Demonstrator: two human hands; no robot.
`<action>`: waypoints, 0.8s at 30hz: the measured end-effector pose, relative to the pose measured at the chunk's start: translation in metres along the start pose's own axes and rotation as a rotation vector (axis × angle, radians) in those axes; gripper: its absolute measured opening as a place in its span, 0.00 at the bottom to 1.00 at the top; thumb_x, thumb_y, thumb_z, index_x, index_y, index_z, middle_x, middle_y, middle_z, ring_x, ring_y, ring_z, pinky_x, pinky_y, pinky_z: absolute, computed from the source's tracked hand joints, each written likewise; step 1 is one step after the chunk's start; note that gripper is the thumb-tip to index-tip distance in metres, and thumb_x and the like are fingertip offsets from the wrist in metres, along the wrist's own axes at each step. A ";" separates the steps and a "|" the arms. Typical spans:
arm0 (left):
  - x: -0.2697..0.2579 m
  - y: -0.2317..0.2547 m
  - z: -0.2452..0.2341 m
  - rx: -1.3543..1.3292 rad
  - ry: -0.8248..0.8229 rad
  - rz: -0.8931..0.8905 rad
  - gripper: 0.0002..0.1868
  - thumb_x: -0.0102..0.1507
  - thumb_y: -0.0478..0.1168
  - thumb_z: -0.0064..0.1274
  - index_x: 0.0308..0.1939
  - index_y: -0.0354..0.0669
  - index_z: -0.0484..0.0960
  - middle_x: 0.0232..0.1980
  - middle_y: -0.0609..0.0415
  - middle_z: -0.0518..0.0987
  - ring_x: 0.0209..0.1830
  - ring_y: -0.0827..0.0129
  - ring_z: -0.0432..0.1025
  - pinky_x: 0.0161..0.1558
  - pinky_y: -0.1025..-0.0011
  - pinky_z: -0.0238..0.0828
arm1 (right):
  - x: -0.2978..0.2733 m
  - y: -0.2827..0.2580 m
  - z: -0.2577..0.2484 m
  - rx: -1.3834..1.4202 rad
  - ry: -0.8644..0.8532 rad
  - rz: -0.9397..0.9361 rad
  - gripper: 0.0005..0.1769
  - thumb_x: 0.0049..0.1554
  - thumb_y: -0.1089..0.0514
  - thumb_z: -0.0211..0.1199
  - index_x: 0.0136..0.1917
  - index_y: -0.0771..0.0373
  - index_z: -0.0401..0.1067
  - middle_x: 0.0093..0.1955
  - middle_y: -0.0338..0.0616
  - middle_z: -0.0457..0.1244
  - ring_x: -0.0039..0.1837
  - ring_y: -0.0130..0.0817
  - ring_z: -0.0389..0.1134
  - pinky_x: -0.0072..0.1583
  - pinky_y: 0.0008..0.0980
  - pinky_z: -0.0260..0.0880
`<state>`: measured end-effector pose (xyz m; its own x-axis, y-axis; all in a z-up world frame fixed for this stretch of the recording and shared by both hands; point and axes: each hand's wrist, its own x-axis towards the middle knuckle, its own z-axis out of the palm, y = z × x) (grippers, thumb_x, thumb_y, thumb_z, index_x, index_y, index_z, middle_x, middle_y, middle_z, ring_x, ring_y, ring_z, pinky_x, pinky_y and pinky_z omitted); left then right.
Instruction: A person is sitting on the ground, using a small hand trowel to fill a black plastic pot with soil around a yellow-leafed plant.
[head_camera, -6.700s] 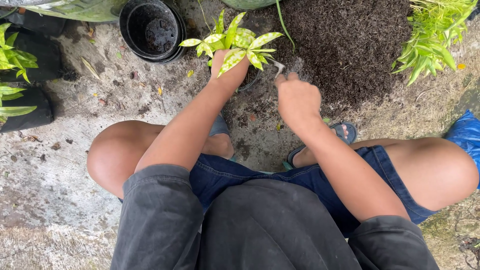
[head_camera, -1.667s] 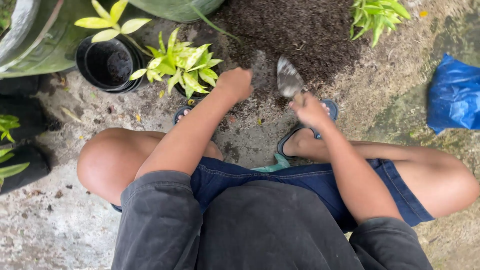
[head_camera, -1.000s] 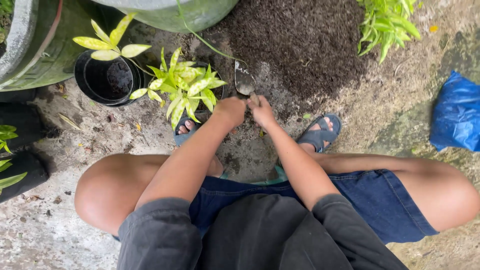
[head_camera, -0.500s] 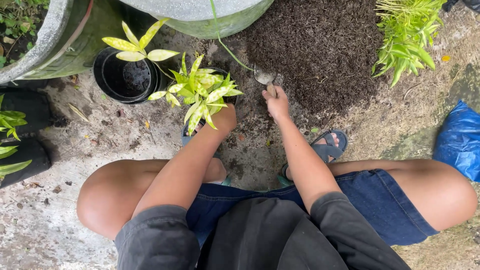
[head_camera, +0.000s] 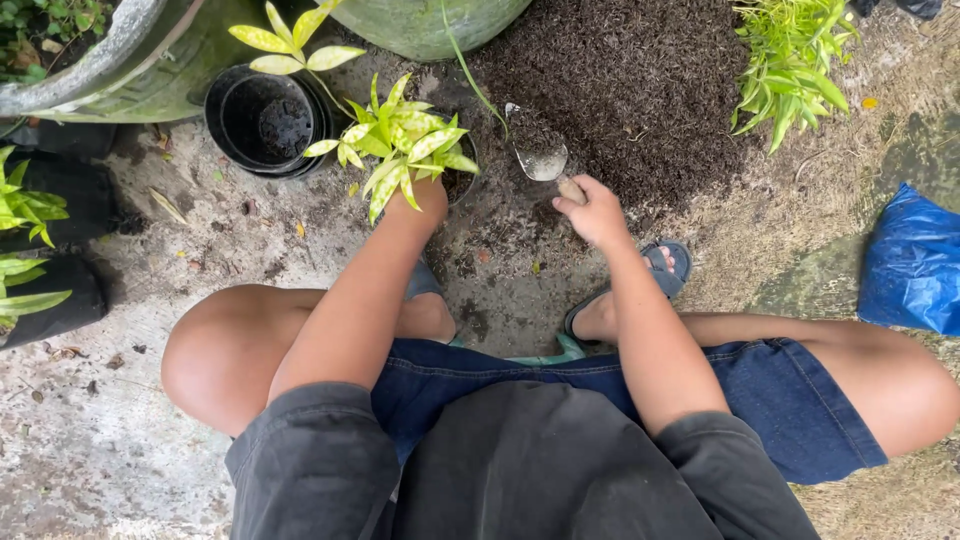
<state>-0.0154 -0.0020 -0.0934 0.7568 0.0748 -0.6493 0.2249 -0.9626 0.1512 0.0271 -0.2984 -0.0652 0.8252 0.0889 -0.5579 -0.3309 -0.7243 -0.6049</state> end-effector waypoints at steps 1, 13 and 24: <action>-0.019 0.000 -0.015 0.063 0.087 0.049 0.27 0.67 0.37 0.49 0.72 0.43 0.70 0.68 0.44 0.71 0.73 0.50 0.61 0.71 0.52 0.50 | -0.011 -0.012 -0.012 -0.026 -0.018 -0.043 0.19 0.55 0.51 0.68 0.59 0.55 0.77 0.46 0.50 0.68 0.49 0.45 0.70 0.50 0.41 0.68; -0.053 -0.001 -0.071 0.291 0.314 0.099 0.18 0.69 0.34 0.43 0.60 0.41 0.80 0.55 0.43 0.81 0.58 0.46 0.74 0.54 0.43 0.67 | -0.066 -0.057 -0.067 -0.217 -0.221 -0.144 0.19 0.57 0.60 0.64 0.61 0.67 0.75 0.45 0.58 0.67 0.41 0.45 0.65 0.44 0.39 0.64; -0.012 -0.017 -0.031 0.455 0.611 0.241 0.24 0.63 0.41 0.50 0.64 0.52 0.76 0.66 0.53 0.78 0.60 0.52 0.72 0.54 0.51 0.67 | -0.075 -0.073 0.003 -0.278 -0.238 -0.144 0.26 0.57 0.53 0.60 0.67 0.63 0.69 0.57 0.50 0.70 0.51 0.42 0.72 0.54 0.38 0.71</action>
<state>-0.0087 0.0216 -0.0650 0.9847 -0.1462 -0.0945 -0.1606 -0.9724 -0.1693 -0.0115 -0.2504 0.0190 0.7140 0.3353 -0.6146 -0.0564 -0.8475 -0.5278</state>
